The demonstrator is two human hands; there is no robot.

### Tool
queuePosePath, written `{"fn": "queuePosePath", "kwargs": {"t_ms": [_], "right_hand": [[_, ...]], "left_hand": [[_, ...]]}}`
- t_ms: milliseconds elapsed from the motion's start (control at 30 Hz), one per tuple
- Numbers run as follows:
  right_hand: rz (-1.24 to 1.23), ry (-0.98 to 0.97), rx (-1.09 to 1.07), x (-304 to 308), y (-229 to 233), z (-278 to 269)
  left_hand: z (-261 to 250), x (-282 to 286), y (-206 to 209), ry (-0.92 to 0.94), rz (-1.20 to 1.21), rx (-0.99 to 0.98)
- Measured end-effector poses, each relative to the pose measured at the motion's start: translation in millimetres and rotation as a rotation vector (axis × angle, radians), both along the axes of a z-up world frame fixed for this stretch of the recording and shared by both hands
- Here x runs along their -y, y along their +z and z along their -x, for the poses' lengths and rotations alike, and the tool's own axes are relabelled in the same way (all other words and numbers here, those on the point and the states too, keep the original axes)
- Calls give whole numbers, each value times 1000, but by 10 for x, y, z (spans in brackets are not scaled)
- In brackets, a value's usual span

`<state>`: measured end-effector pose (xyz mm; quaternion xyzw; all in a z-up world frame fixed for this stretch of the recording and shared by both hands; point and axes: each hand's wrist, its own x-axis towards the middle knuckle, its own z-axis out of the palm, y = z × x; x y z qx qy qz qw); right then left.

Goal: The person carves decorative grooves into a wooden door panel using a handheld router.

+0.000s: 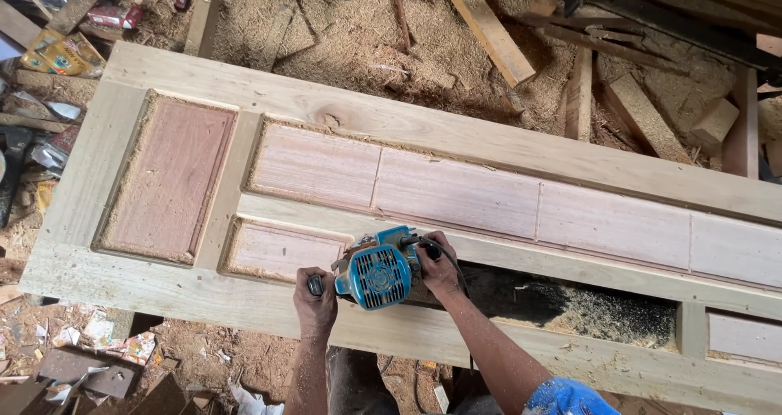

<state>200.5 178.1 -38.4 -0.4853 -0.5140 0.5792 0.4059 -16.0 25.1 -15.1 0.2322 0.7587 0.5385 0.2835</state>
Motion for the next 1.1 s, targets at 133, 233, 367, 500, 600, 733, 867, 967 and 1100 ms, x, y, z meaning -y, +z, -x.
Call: {"fn": "queuePosePath", "kwargs": {"t_ms": [133, 233, 367, 500, 600, 733, 867, 967, 1100], "right_hand": [[15, -14, 39, -114, -84, 1], [55, -30, 9, -198, -93, 14], [125, -6, -80, -307, -6, 70], [97, 1, -19, -409, 13, 98], [128, 15, -54, -492, 44, 119], [78, 8, -18, -571, -61, 129], [103, 12, -22, -588, -43, 139], [114, 33, -47, -639, -38, 151], [172, 234, -218, -783, 194, 147]], "left_hand": [[15, -116, -27, -4, -38, 2], [20, -206, -21, 12, -29, -4], [42, -308, 17, -7, -57, -15], [47, -388, 64, -1, -62, 14], [46, -447, 43, 14, -56, 11], [34, -515, 28, 28, -60, -1], [14, -522, 45, 53, -55, -7], [-28, -495, -19, 81, -49, -9], [-166, -429, -92, 177, -34, -12]]}}
